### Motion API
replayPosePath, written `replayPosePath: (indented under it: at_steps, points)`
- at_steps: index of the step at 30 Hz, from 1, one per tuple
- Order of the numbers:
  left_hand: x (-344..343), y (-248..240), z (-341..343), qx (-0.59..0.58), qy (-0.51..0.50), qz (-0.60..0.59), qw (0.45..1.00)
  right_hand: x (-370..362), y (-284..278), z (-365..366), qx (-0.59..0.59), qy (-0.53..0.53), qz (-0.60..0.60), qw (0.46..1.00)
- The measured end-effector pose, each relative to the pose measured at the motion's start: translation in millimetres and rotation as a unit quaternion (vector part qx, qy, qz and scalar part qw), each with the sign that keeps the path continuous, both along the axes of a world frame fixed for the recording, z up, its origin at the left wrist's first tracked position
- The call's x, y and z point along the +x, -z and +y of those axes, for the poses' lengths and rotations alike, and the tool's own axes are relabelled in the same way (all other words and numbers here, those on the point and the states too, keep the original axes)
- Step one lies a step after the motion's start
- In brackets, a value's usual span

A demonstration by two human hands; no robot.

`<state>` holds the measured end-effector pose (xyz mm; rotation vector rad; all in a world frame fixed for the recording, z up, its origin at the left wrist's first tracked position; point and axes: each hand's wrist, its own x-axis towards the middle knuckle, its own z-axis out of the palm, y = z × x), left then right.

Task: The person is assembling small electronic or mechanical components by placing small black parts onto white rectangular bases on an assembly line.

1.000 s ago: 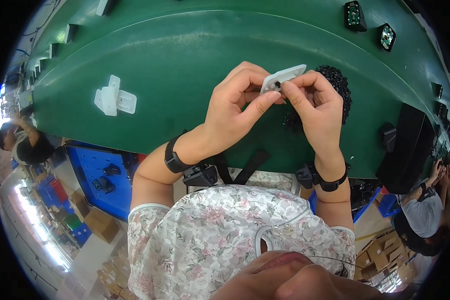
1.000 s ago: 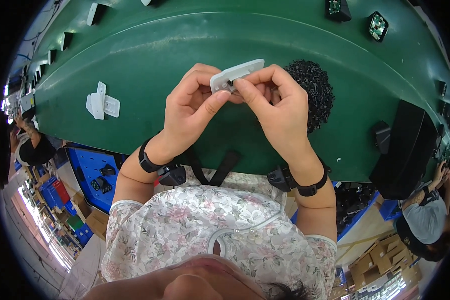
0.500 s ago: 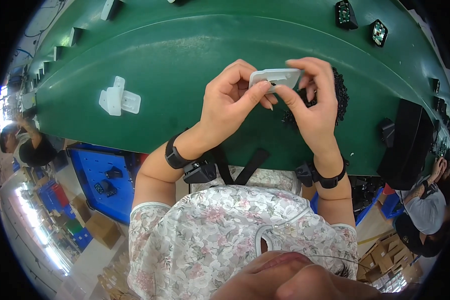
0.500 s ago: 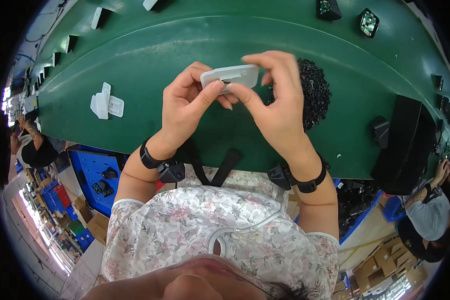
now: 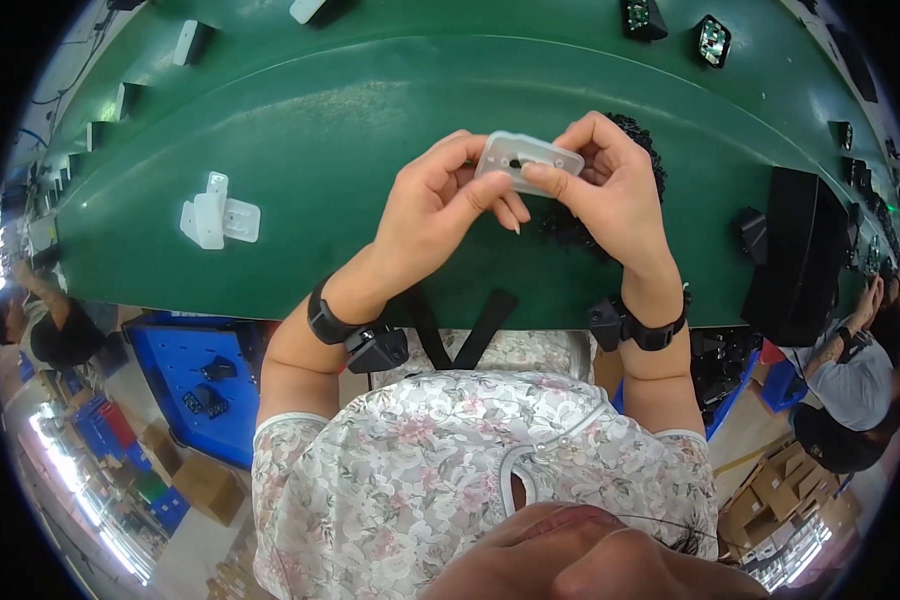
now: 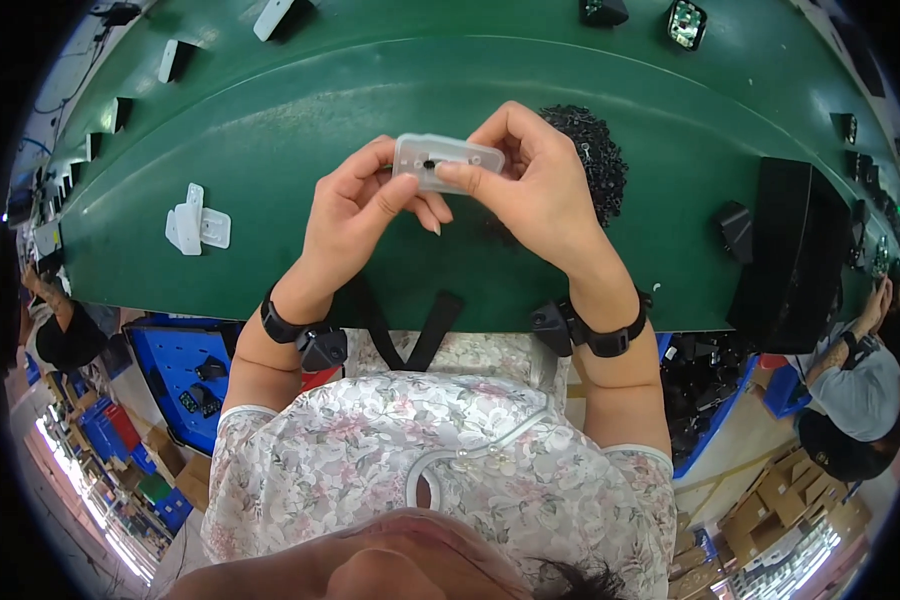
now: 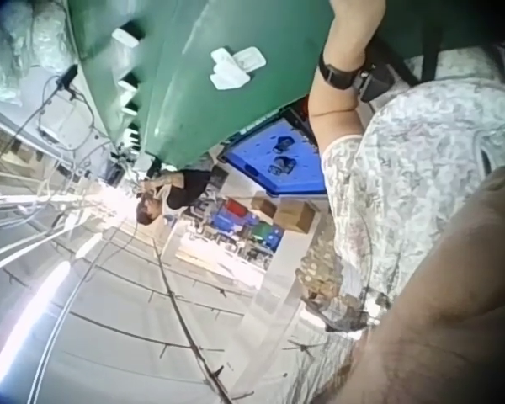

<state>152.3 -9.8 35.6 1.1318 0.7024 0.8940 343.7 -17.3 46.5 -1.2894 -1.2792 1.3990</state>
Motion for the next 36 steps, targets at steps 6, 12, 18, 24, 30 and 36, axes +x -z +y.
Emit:
replayPosePath:
  at_steps: [6,12,18,24,30,36]
  points:
    - [-17,5,26,0.010,-0.073,0.082,0.994,4,-5,11,0.077,0.006,-0.018,0.997]
    - [-30,33,49,0.254,-0.240,0.387,0.853,129,24,123,0.166,0.203,-0.440,0.859]
    - [-19,28,48,0.320,-0.204,0.472,0.796,171,51,183,0.060,0.088,-0.450,0.887]
    - [-22,21,36,0.401,-0.133,0.523,0.740,83,29,141,0.210,-0.023,-0.558,0.803]
    - [-15,30,43,0.453,-0.087,0.417,0.783,72,27,123,0.323,0.023,-0.540,0.777]
    - [-33,27,53,0.446,-0.113,0.388,0.799,8,-13,70,0.394,-0.088,-0.428,0.809]
